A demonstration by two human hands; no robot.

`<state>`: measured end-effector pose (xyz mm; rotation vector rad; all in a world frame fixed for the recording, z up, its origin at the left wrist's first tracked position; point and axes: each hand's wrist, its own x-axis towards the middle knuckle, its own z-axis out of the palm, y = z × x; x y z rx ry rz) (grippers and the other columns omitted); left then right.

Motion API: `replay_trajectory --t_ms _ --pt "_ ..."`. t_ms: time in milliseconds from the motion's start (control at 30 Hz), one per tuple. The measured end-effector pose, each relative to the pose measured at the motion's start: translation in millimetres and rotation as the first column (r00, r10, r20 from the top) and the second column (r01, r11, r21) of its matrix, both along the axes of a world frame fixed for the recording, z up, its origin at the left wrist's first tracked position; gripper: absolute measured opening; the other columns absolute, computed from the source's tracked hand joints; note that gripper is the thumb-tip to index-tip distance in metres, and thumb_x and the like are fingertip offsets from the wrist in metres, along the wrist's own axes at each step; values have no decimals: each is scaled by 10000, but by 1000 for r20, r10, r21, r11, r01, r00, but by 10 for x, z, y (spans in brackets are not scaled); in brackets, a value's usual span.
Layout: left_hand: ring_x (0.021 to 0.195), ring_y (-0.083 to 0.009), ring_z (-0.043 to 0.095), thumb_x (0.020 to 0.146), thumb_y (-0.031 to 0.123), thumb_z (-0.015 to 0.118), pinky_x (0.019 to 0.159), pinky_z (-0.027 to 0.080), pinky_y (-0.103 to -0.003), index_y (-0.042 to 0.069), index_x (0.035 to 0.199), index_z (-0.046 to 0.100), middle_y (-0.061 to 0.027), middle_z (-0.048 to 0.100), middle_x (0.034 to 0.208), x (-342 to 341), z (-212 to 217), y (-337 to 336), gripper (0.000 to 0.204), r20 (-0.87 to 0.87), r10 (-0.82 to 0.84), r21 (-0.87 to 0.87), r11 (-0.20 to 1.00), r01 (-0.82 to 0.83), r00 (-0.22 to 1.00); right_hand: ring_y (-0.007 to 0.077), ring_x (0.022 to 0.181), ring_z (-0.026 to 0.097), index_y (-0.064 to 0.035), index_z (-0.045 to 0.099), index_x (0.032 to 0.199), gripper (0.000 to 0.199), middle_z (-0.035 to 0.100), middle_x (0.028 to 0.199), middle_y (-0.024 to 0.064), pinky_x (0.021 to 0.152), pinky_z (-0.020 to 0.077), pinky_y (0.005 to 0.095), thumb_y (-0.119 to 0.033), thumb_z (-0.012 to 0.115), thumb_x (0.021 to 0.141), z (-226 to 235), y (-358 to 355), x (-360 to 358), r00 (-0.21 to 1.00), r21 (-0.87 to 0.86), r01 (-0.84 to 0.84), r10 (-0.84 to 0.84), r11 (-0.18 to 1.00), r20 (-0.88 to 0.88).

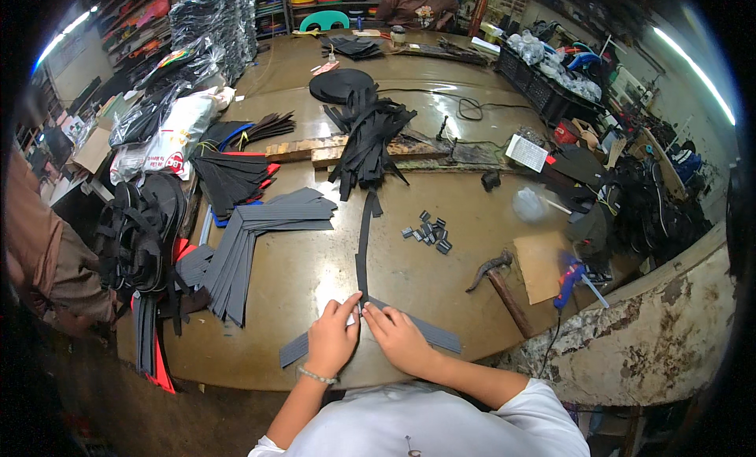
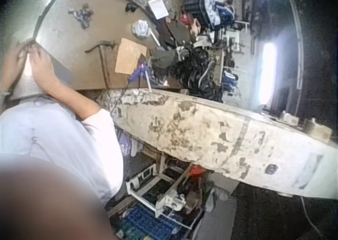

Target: The person assembles black and gray fabric straps on a workbench. They use a hot glue gun to attach small rectangular tags to the straps, then place the finished units aside. The person repeats this process for multiple straps throughout the clip.

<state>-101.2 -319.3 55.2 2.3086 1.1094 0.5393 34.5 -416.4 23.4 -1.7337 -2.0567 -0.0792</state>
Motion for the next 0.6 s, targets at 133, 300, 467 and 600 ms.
replay_trajectory --t_ms 133,300,467,600 --pt "705 -321 612 886 183 640 636 497 -404 133 1119 687 -121 593 824 -126 11 -26 243 79 62 32 997 -65 995 318 965 566 59 558 1185 384 561 1226 187 836 493 404 -64 559 821 280 140 30 997 -130 14 -24 991 -79" --pt "693 -294 618 871 165 667 643 504 -396 96 1106 687 -117 592 891 -216 -19 -94 246 111 93 22 995 -96 989 365 1030 559 3 589 1163 354 618 1091 189 865 458 463 -145 629 844 367 -291 845 771 150 636 -615 757 -165" --pt "768 -308 625 874 155 655 652 512 -421 56 1095 667 -109 555 1011 -264 -57 -91 243 156 46 57 997 -56 987 404 945 584 7 598 1106 372 612 1066 231 797 465 469 -317 596 924 386 -873 1401 537 -109 843 -835 527 116" --pt "803 -316 622 870 121 655 691 511 -401 44 1086 669 -130 566 1037 -266 -76 -25 230 200 21 29 999 -27 980 461 822 603 42 583 1021 426 621 905 288 696 485 497 -377 519 974 763 -607 989 564 -249 700 -732 669 -381"
